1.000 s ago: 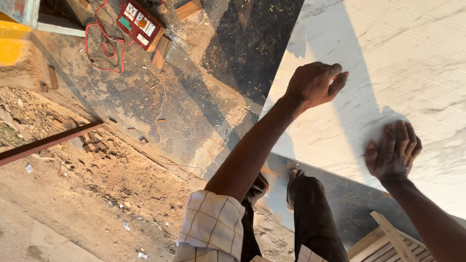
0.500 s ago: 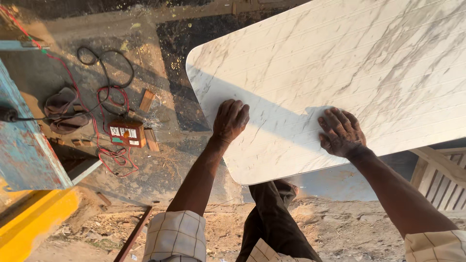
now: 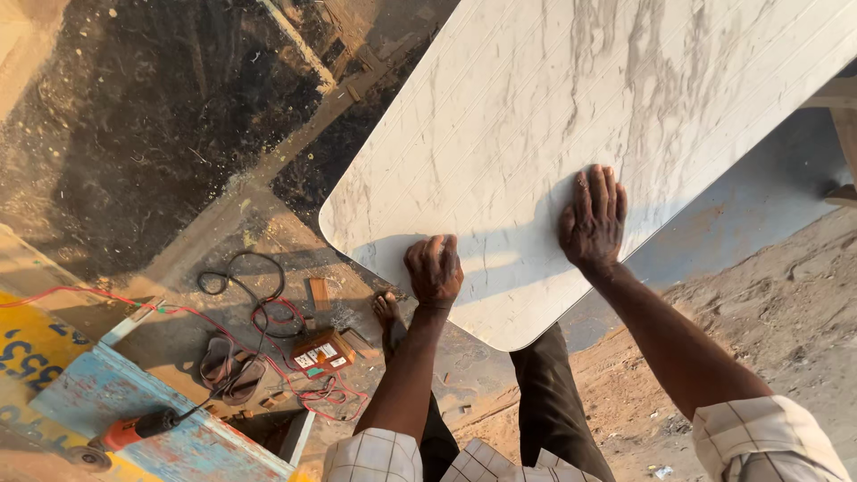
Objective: The person sits at a small table and wipes its marble-patterned top and edges with a white cloth, working around the border. The person then lifts the tabletop, carries it outside across the yard, and places it down on the ground.
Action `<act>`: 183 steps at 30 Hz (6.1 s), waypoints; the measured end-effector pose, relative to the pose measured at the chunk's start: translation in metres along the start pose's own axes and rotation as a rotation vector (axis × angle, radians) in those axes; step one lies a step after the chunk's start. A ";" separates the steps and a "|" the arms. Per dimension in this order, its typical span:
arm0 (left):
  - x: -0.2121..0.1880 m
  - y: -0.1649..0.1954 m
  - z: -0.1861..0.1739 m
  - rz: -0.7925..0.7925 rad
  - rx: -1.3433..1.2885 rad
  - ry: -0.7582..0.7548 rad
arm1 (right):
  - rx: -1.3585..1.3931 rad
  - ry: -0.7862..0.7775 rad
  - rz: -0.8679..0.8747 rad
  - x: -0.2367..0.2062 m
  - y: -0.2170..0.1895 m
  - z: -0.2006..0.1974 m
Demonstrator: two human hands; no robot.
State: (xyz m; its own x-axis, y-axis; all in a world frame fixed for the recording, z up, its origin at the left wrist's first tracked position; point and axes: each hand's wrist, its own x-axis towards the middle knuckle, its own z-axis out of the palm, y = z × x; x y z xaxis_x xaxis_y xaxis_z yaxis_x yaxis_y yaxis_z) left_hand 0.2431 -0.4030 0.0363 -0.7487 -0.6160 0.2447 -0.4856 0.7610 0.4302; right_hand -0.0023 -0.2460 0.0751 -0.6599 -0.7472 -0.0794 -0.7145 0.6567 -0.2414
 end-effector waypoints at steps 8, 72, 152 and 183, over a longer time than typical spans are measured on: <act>-0.018 -0.005 0.000 0.034 -0.013 -0.035 | 0.034 -0.004 0.092 -0.096 -0.075 0.034; -0.036 -0.035 0.035 0.277 -0.506 0.084 | 0.208 0.022 0.116 -0.278 -0.174 0.071; -0.213 -0.142 -0.027 -0.022 -1.807 -0.755 | 1.886 0.439 0.345 -0.291 -0.298 0.202; -0.216 -0.152 -0.044 -0.425 -1.770 -0.962 | 0.279 0.454 -0.035 -0.312 -0.311 0.180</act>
State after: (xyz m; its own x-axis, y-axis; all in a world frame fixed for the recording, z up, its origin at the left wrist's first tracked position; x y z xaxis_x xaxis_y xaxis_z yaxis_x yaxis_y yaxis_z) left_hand 0.4982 -0.3948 -0.0436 -0.9637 0.0672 -0.2584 -0.2273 -0.7144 0.6618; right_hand 0.4679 -0.2355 0.0010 -0.7152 -0.6080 0.3447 -0.6897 0.5341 -0.4890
